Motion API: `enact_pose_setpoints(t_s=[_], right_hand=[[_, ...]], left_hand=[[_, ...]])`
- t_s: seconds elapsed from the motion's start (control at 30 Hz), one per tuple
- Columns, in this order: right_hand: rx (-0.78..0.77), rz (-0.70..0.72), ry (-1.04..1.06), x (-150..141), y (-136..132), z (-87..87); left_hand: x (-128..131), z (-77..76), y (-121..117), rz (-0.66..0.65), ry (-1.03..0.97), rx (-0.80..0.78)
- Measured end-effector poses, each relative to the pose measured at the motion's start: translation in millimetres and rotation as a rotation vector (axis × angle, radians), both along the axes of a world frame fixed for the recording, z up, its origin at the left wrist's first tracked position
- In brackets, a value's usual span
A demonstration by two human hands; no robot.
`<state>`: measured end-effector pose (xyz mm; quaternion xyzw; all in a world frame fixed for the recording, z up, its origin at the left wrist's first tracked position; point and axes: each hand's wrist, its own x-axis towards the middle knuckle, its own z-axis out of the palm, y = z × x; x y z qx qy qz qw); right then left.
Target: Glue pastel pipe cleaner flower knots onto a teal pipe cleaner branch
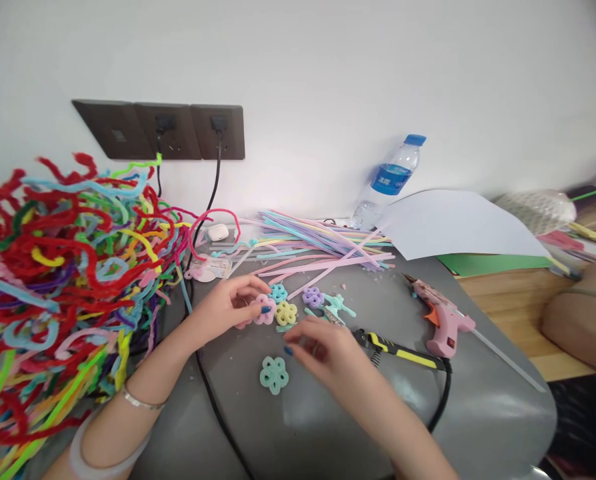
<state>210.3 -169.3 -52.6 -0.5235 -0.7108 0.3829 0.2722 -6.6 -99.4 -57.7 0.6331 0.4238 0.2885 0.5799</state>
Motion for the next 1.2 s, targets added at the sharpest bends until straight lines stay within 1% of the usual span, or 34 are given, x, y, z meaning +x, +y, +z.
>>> enact_pose_setpoints(t_s=[0.13,0.23,0.33,0.43,0.53,0.67,0.83,1.0,1.1,1.2], right_hand=[[0.035,-0.147,0.046,31.5,2.8,13.8],[0.029,-0.21,0.083,49.9,0.5,17.2],[0.046,-0.217,0.106,59.9,-3.3,17.0],[0.06,-0.225,0.112,63.9,-6.5,16.5],[0.062,-0.225,0.104,65.0,-8.9,17.6],[0.079,-0.181,0.106,64.7,-10.5,21.2],[0.112,-0.137,0.11,65.6,-10.0,22.6],[0.141,-0.142,0.113,69.1,-9.3,21.7],[0.146,-0.156,0.114,72.0,-9.6,20.2],[0.143,-0.177,0.102,74.7,-9.6,17.5]], left_hand=[[-0.1,-1.7,-1.4,-0.112,0.054,0.078],[0.0,-4.5,-2.5,-0.166,0.111,0.148],[2.2,-5.9,-4.7,-0.169,0.146,0.095],[7.3,-5.7,-7.4,-0.151,0.132,0.057],[12.8,-6.1,-9.4,-0.141,0.151,0.1],[14.0,-9.1,-9.2,-0.19,0.201,0.13],[7.6,-11.5,-5.0,-0.195,0.268,0.209],[3.4,-10.2,-2.4,-0.197,0.319,0.318],[-2.8,-7.4,-0.8,-0.152,0.381,0.41],[-15.3,-4.5,3.3,-0.099,0.439,0.42]])
